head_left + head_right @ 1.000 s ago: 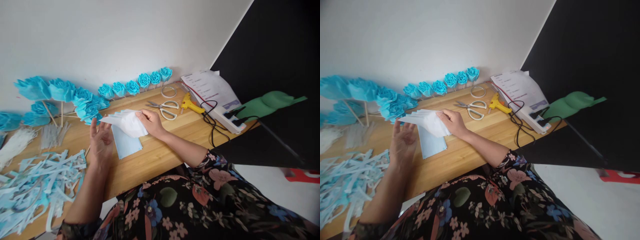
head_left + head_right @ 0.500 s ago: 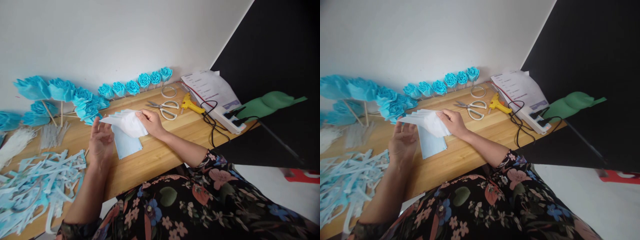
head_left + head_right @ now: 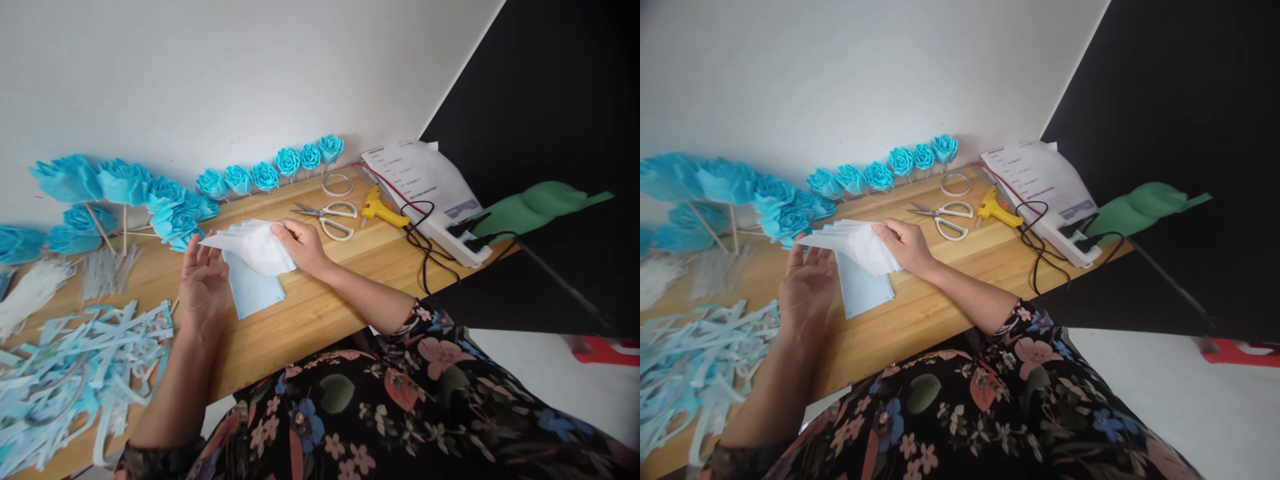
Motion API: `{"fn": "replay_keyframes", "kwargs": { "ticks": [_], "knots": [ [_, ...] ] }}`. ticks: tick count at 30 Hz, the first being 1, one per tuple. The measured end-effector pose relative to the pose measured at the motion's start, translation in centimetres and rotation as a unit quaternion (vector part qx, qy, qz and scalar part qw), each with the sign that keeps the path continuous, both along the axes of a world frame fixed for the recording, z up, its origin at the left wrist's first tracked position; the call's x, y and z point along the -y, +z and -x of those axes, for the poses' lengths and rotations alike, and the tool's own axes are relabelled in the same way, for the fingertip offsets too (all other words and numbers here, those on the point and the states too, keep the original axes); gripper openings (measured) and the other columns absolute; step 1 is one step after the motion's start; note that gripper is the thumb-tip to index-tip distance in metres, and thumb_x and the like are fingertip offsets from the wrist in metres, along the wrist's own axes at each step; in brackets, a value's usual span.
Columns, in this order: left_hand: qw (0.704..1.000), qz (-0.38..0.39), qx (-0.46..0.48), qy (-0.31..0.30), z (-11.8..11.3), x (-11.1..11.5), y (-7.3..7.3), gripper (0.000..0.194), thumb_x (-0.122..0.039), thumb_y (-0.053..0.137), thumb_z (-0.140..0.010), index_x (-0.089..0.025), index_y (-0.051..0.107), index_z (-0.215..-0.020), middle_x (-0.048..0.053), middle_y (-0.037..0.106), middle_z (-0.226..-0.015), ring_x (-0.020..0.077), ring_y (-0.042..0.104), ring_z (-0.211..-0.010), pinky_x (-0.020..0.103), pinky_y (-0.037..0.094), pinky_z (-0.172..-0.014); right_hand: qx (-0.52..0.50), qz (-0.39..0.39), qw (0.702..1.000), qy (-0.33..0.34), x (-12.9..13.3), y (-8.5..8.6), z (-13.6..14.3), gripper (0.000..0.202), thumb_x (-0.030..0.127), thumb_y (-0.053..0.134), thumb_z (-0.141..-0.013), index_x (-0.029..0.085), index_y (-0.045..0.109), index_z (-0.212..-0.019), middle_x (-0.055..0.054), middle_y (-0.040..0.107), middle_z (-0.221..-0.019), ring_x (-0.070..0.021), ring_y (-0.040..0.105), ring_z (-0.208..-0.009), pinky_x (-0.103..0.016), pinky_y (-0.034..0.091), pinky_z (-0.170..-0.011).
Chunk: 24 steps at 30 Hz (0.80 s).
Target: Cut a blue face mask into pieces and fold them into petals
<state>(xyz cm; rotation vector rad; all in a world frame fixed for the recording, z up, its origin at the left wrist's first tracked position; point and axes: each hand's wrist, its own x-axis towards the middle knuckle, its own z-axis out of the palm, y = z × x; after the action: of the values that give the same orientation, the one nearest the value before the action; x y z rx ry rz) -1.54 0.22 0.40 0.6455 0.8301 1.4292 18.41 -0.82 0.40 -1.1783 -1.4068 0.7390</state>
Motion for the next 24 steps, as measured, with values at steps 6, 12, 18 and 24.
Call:
{"fn": "replay_keyframes", "kwargs": {
  "ticks": [6,12,18,24],
  "knots": [
    [0.999,-0.049,-0.002,0.013,-0.1,-0.4,-1.1,0.056,0.006,0.063,-0.063,-0.03,0.071,-0.104,0.002,0.068,-0.12,0.0143,0.061,-0.117,0.024,0.047,-0.097,-0.002,0.0,1.0,-0.003,0.0,0.0,0.0,0.042,0.052,0.049,-0.093,0.019,0.048,-0.066,0.003,0.038,-0.062,-0.0108,0.038,-0.061,-0.026,0.029,-0.058],
    [0.999,-0.041,-0.017,0.027,-0.1,-0.7,-1.5,0.053,0.008,0.063,-0.062,-0.028,0.073,-0.099,0.001,0.071,-0.114,0.0146,0.062,-0.118,0.026,0.047,-0.103,-0.013,-0.01,1.0,0.004,0.1,0.1,0.1,0.041,0.049,0.05,-0.094,0.019,0.05,-0.067,0.003,0.039,-0.062,-0.0105,0.038,-0.061,-0.026,0.029,-0.058],
    [0.999,-0.037,-0.018,0.022,0.1,-0.7,-1.9,0.049,0.007,0.069,-0.063,-0.027,0.073,-0.099,0.001,0.071,-0.119,0.0131,0.062,-0.118,0.021,0.047,-0.101,-0.007,-0.002,1.0,0.0,0.1,0.1,0.0,0.041,0.05,0.049,-0.094,0.019,0.05,-0.067,0.003,0.039,-0.062,-0.0105,0.038,-0.061,-0.026,0.029,-0.058],
    [0.999,-0.036,-0.027,0.022,0.2,-0.9,-2.1,0.05,0.008,0.064,-0.062,-0.027,0.074,-0.097,0.001,0.072,-0.119,0.0138,0.063,-0.116,0.023,0.049,-0.099,-0.009,-0.001,1.0,0.001,0.1,0.1,0.0,0.04,0.049,0.05,-0.094,0.018,0.051,-0.068,0.003,0.04,-0.062,-0.0102,0.038,-0.061,-0.025,0.029,-0.058]
  ]
}}
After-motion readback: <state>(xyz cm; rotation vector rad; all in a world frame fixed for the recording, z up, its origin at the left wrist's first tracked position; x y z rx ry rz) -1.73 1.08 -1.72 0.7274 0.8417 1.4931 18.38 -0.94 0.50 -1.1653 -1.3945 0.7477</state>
